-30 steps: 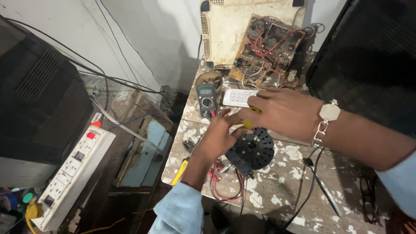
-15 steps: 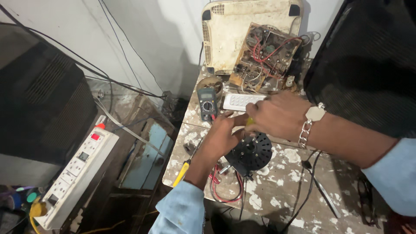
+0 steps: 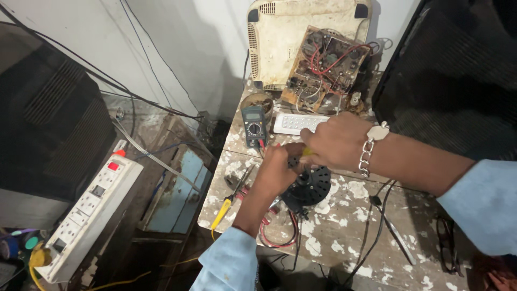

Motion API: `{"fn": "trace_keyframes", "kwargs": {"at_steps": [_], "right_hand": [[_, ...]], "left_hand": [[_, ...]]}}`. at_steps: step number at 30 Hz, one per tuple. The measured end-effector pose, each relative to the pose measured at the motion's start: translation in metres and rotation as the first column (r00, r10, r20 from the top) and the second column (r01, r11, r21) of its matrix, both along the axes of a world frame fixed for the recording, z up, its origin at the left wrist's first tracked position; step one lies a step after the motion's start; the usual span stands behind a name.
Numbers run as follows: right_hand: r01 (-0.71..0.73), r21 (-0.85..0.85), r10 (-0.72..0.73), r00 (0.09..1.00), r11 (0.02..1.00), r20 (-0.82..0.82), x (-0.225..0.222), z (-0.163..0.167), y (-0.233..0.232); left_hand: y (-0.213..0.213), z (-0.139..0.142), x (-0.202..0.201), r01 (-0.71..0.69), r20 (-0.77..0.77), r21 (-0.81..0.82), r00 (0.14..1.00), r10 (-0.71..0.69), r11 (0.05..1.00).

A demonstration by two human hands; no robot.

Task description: The person disassembles a black circular electronic component, removes a white plastic piece, and then uses a screwdriver to tighten screws on the component. The person handles the component and tools directly with their hands.

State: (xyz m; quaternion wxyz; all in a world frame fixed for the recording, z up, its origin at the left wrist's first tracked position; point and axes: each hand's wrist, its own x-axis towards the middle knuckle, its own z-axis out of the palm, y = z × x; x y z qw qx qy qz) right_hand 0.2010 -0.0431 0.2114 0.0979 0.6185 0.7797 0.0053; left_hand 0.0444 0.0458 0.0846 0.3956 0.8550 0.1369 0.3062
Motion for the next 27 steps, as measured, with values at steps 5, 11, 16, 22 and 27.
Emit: {"fn": "trace_keyframes", "kwargs": {"at_steps": [5,11,16,22,27], "right_hand": [[-0.080,-0.011,0.080,0.997,0.997,0.010,-0.002,0.004,-0.002],[-0.332,0.157,0.333,0.943,0.930,0.021,0.002,0.001,0.001],[-0.124,-0.089,0.127,0.991,0.988,0.036,0.003,0.004,0.005],[0.088,-0.163,-0.073,0.993,0.983,0.097,-0.003,0.006,0.009],[-0.187,0.077,0.183,0.982,0.979,0.052,0.001,0.004,0.003]], "left_hand": [[0.010,-0.013,0.002,-0.046,-0.108,-0.034,0.993,0.043,0.998],[0.007,-0.012,-0.002,-0.055,-0.153,-0.157,0.988,0.031,0.986],[-0.001,-0.004,-0.005,-0.018,-0.046,-0.154,0.999,0.011,0.988],[-0.004,0.000,-0.001,-0.039,-0.075,-0.194,0.997,0.024,0.980],[0.006,-0.005,0.003,-0.025,-0.113,-0.103,0.994,0.013,0.994]]}}
